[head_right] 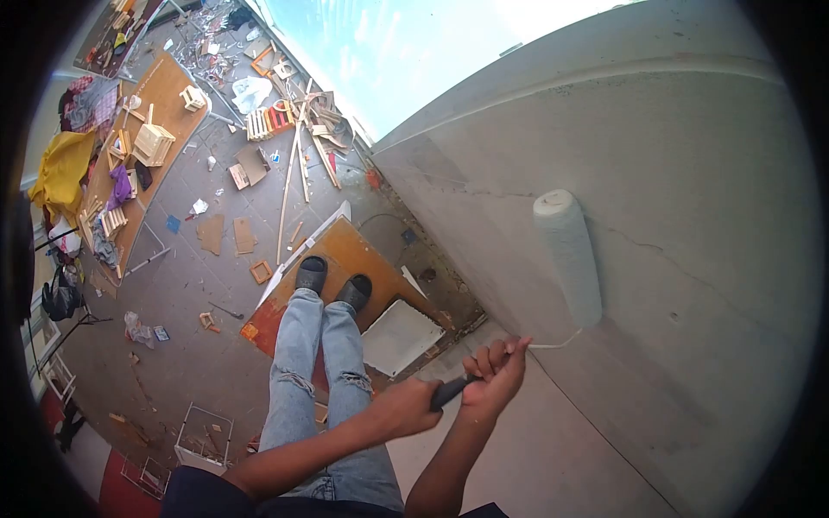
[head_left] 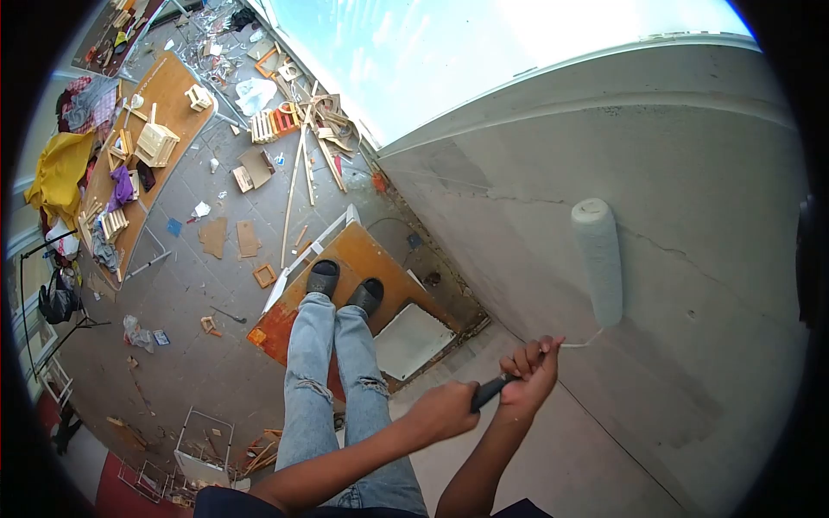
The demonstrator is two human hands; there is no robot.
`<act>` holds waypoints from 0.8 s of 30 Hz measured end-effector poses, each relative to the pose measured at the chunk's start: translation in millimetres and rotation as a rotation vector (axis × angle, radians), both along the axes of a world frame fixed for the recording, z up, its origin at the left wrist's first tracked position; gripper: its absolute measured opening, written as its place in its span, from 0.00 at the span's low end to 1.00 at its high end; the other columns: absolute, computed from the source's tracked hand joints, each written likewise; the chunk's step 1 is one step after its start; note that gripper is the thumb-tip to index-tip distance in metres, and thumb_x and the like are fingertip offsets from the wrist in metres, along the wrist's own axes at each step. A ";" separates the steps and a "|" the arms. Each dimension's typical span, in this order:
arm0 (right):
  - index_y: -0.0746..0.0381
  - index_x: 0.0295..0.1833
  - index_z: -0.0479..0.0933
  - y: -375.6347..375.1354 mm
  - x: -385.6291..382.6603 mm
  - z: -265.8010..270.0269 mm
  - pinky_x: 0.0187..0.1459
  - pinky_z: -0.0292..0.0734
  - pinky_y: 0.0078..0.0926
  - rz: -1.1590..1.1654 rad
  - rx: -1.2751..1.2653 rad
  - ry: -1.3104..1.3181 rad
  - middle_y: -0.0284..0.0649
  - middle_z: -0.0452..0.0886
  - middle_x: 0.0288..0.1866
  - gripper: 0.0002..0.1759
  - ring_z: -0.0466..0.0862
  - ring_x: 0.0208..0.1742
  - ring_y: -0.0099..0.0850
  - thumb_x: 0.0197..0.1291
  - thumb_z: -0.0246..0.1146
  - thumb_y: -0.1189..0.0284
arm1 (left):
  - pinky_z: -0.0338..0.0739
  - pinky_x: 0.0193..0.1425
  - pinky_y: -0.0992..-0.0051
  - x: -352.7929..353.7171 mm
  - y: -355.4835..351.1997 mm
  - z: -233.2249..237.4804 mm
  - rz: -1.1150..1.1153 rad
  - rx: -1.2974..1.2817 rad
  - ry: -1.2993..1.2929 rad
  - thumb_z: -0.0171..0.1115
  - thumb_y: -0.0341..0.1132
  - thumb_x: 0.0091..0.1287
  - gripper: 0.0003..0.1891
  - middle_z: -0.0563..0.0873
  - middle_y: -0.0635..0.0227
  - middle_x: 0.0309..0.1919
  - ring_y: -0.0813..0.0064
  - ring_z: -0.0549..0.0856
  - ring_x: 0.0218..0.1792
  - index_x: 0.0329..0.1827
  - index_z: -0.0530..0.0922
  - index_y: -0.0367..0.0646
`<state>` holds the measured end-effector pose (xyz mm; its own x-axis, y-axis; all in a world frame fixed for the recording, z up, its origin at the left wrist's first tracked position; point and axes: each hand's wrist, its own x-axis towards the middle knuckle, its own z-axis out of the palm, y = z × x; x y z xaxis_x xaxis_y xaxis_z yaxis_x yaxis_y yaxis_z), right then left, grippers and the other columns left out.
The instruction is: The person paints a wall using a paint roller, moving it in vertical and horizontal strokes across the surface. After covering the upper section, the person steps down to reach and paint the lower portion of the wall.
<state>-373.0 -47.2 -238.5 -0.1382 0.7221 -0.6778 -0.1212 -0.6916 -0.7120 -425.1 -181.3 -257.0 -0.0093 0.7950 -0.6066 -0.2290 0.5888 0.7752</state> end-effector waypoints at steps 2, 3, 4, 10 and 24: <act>0.51 0.27 0.65 -1.1 -4.1 -18.3 0.16 0.45 0.16 -0.005 -0.022 0.028 0.24 0.48 0.13 0.18 0.47 0.12 0.16 0.66 0.50 0.53 | 0.75 0.44 0.56 -1.3 -0.4 -23.3 0.027 -0.005 0.010 0.56 0.33 0.48 0.15 0.80 0.40 0.26 0.45 0.81 0.35 0.36 0.76 0.31; 0.51 0.27 0.65 0.1 -4.7 -31.7 0.16 0.45 0.16 -0.010 -0.034 0.043 0.24 0.48 0.13 0.18 0.47 0.12 0.16 0.66 0.50 0.53 | 0.75 0.44 0.56 -1.1 0.5 -33.0 0.038 -0.012 0.025 0.56 0.33 0.48 0.15 0.80 0.40 0.27 0.45 0.81 0.36 0.36 0.76 0.31; 0.52 0.27 0.65 3.3 -3.4 -45.1 0.16 0.46 0.17 -0.011 -0.074 0.048 0.24 0.48 0.13 0.18 0.48 0.12 0.17 0.65 0.50 0.53 | 0.75 0.44 0.56 0.3 0.7 -42.3 0.046 -0.021 0.038 0.56 0.32 0.48 0.15 0.80 0.40 0.27 0.45 0.81 0.36 0.36 0.76 0.31; 0.52 0.26 0.63 17.3 -5.6 -144.0 0.15 0.45 0.18 -0.022 -0.295 0.103 0.25 0.48 0.13 0.20 0.47 0.12 0.18 0.65 0.50 0.52 | 0.74 0.42 0.58 -10.8 5.7 -93.1 0.126 -0.111 0.059 0.55 0.32 0.47 0.14 0.79 0.39 0.26 0.44 0.81 0.36 0.32 0.76 0.27; 0.53 0.24 0.65 19.2 -22.4 -201.5 0.15 0.46 0.17 -0.023 -0.379 0.091 0.24 0.49 0.12 0.20 0.48 0.11 0.18 0.65 0.50 0.53 | 0.76 0.26 0.65 -20.8 9.9 -136.2 0.137 -0.144 0.084 0.53 0.32 0.48 0.12 0.79 0.51 0.14 0.58 0.82 0.19 0.23 0.74 0.27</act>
